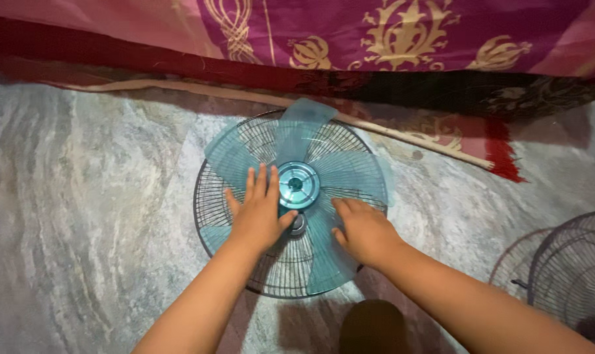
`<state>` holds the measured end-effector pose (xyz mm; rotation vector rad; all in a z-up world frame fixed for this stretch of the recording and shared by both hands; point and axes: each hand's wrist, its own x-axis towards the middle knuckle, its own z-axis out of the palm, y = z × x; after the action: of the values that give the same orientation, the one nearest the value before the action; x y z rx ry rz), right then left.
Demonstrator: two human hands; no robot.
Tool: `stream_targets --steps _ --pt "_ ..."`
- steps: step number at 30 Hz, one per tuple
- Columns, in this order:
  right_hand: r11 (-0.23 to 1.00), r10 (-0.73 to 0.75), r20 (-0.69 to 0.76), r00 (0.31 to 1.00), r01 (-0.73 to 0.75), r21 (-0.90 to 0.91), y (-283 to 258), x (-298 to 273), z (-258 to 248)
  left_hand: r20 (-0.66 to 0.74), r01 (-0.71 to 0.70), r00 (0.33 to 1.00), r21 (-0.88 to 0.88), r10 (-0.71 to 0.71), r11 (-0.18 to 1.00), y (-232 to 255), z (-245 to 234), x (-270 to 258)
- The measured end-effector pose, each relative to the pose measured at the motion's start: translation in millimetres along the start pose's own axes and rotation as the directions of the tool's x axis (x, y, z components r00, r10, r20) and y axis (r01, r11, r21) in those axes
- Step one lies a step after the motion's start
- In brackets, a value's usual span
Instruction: The person assembles a table fan by attaching the fan blades to the motor, securing them with a central cap, and then attaching the front protective grill. The person uses their hands to align and tighten the components.
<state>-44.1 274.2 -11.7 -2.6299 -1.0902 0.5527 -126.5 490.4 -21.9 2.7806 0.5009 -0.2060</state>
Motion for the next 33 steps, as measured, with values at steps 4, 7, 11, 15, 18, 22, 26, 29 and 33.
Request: stream_targets --steps 4,7,11,15,18,22,26,29,33 --pt "0.993 0.061 -0.05 0.997 -0.055 0.109 3 12 10 0.003 -0.006 1.0 -0.021 0.006 1.0 4 -1 11" --pt "0.974 0.124 -0.123 0.985 -0.097 0.204 5 23 22 0.057 -0.012 0.998 -0.029 0.014 1.0 6 -3 16" --pt "0.912 0.254 -0.141 0.957 -0.189 0.364 11 40 39 0.029 -0.054 0.998 -0.059 0.056 0.997 13 -2 19" --pt "0.772 0.403 0.024 0.915 -0.354 0.528 17 52 55 -0.019 -0.009 1.0 -0.066 0.008 0.998 19 0 21" --pt "0.787 0.384 -0.056 0.922 -0.295 0.542 18 53 63 -0.045 0.02 0.999 -0.069 -0.023 0.997 23 1 22" --pt "0.737 0.413 -0.061 0.909 -0.294 0.609 21 47 59 -0.032 0.047 0.998 -0.118 -0.051 0.992 29 -1 24" --pt "0.717 0.423 -0.053 0.905 -0.299 0.63 27 36 45 -0.08 0.007 0.997 -0.133 -0.018 0.991 40 -3 21" --pt "0.761 0.406 -0.097 0.909 -0.278 0.586 35 27 31 -0.093 -0.016 0.996 -0.137 0.004 0.99 54 -7 23" --pt "0.807 0.387 -0.164 0.907 -0.248 0.536 52 11 12 -0.132 -0.069 0.99 -0.157 0.048 0.985 79 -11 25"
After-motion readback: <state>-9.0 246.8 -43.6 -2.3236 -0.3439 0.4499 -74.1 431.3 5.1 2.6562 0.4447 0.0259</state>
